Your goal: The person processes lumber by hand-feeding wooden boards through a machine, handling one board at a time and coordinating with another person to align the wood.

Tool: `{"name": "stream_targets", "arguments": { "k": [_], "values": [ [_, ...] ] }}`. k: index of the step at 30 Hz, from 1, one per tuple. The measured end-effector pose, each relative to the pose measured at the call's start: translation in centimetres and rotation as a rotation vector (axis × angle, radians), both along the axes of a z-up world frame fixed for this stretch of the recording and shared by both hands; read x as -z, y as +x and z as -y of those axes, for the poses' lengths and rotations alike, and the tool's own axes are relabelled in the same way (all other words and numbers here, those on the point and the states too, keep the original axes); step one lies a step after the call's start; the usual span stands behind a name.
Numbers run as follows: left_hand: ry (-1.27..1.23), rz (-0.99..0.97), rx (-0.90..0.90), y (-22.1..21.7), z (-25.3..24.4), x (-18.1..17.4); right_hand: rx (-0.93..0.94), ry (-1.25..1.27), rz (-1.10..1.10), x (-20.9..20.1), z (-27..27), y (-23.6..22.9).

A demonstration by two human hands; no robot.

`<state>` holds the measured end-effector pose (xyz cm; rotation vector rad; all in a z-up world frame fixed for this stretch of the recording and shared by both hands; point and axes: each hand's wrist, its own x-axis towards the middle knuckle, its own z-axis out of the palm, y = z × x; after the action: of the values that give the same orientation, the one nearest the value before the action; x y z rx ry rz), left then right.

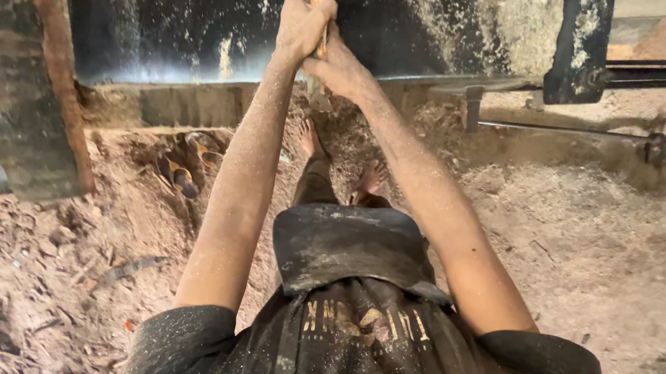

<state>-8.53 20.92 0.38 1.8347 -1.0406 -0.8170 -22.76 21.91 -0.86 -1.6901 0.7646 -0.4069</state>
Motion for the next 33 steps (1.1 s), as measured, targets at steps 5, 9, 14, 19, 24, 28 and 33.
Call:
{"name": "stream_targets", "arguments": {
  "k": [5,9,14,19,24,28,33],
  "values": [
    [-0.008,-0.059,-0.014,-1.8,-4.0,-0.4,0.035,0.159,0.08,-0.5,-3.8,-1.5],
    [-0.005,-0.018,-0.004,-3.2,-7.1,-0.6,0.056,0.169,0.133,-1.4,-7.5,-3.1],
    [0.026,-0.025,0.022,-4.8,-11.0,-0.2,0.311,0.796,0.433,-0.9,-13.0,-5.8],
    [-0.009,-0.047,0.017,-6.7,-15.0,-1.5,0.421,1.059,0.65,3.1,-16.2,-5.6],
    [0.109,-0.099,-0.001,-8.7,-19.3,-4.2,0.443,1.094,0.686,6.6,-20.4,-5.3],
    [0.123,-0.174,-0.06,-10.6,-23.4,-4.3,0.456,1.074,0.711,7.0,-24.4,-6.5],
    [0.138,-0.495,-0.008,-10.9,-27.9,-1.9,0.429,0.902,0.675,3.9,-30.1,-8.6]
  ]
}}
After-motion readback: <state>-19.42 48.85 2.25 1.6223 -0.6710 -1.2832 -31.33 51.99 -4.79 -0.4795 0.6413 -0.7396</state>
